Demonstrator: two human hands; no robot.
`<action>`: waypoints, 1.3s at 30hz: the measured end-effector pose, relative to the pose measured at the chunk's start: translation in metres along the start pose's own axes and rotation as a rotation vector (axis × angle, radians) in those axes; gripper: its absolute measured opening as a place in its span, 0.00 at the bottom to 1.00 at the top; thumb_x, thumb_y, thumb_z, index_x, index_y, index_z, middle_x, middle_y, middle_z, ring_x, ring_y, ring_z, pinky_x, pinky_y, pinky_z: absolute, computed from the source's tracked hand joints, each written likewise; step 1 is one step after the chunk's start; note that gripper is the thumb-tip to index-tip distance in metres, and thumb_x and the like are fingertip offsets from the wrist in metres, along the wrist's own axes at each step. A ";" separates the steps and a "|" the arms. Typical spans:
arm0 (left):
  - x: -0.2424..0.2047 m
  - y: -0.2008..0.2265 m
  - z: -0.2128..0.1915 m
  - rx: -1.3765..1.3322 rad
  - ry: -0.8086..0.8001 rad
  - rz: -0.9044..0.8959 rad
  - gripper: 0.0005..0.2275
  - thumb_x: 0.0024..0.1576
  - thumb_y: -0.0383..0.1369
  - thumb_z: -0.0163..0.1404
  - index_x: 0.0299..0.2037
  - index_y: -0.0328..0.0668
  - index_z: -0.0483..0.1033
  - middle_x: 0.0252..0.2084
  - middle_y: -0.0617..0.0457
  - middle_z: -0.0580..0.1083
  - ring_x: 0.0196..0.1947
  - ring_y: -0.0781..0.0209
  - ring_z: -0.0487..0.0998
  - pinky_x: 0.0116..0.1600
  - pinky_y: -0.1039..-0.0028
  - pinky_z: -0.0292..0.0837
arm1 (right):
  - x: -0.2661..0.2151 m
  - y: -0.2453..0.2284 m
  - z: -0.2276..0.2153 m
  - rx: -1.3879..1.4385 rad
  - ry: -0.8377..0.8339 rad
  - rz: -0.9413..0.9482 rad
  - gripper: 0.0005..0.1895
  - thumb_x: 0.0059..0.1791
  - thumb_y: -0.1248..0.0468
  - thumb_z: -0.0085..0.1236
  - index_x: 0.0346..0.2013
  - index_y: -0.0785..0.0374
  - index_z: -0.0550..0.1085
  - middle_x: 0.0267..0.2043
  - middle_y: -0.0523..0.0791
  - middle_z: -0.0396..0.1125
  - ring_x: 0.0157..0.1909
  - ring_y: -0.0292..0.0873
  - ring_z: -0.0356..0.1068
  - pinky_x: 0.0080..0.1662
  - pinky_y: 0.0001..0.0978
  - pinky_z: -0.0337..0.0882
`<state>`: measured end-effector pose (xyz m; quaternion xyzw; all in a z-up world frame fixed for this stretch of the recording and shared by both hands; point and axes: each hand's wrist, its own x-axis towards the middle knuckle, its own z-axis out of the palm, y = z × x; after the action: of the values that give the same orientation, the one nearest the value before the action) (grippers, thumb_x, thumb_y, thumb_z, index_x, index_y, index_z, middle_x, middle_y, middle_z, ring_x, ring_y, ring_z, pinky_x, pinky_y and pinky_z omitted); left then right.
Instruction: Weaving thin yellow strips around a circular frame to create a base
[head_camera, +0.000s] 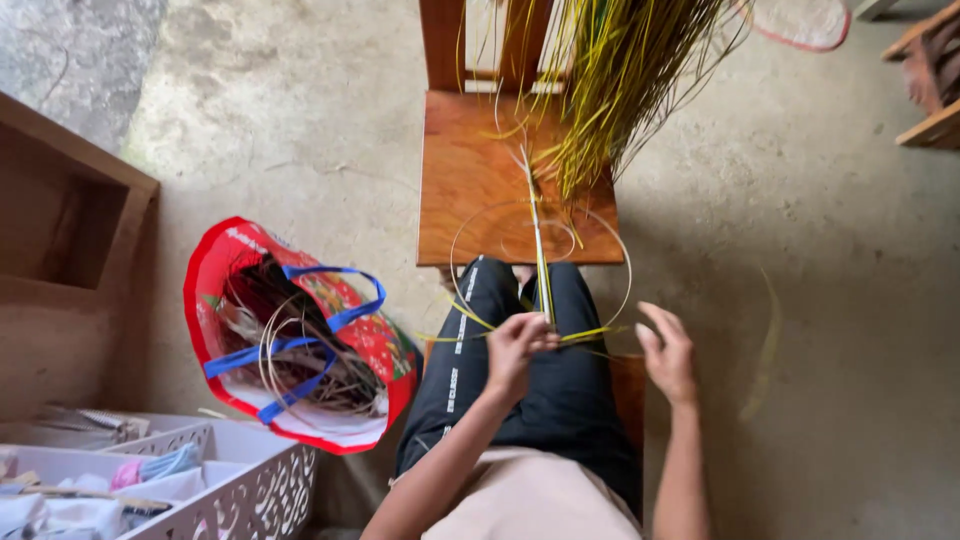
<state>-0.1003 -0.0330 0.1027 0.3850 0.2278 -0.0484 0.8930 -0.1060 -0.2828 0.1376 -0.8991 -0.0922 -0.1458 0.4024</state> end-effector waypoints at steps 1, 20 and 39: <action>-0.009 -0.006 0.005 0.006 0.010 -0.010 0.05 0.57 0.23 0.58 0.39 0.28 0.79 0.29 0.40 0.78 0.28 0.48 0.84 0.37 0.64 0.84 | 0.005 -0.033 0.009 0.004 -0.007 0.013 0.17 0.54 0.70 0.52 0.58 0.69 0.74 0.55 0.59 0.70 0.59 0.65 0.68 0.62 0.56 0.64; -0.016 -0.029 0.010 0.084 -0.287 -0.149 0.08 0.59 0.25 0.60 0.40 0.23 0.77 0.32 0.36 0.79 0.28 0.54 0.84 0.37 0.69 0.84 | 0.099 -0.102 0.072 0.959 -0.290 0.360 0.16 0.57 0.64 0.49 0.51 0.75 0.76 0.35 0.56 0.74 0.34 0.45 0.77 0.36 0.35 0.80; 0.148 -0.080 -0.070 0.722 -0.139 -0.220 0.24 0.59 0.31 0.53 0.66 0.33 0.68 0.42 0.39 0.80 0.40 0.55 0.83 0.46 0.65 0.80 | 0.062 0.073 0.126 0.017 -0.588 0.585 0.09 0.40 0.66 0.66 0.34 0.54 0.84 0.11 0.43 0.68 0.18 0.37 0.69 0.27 0.28 0.68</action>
<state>-0.0153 -0.0261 -0.0579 0.6440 0.1750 -0.2471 0.7026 -0.0029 -0.2336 0.0276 -0.8873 0.0550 0.2387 0.3909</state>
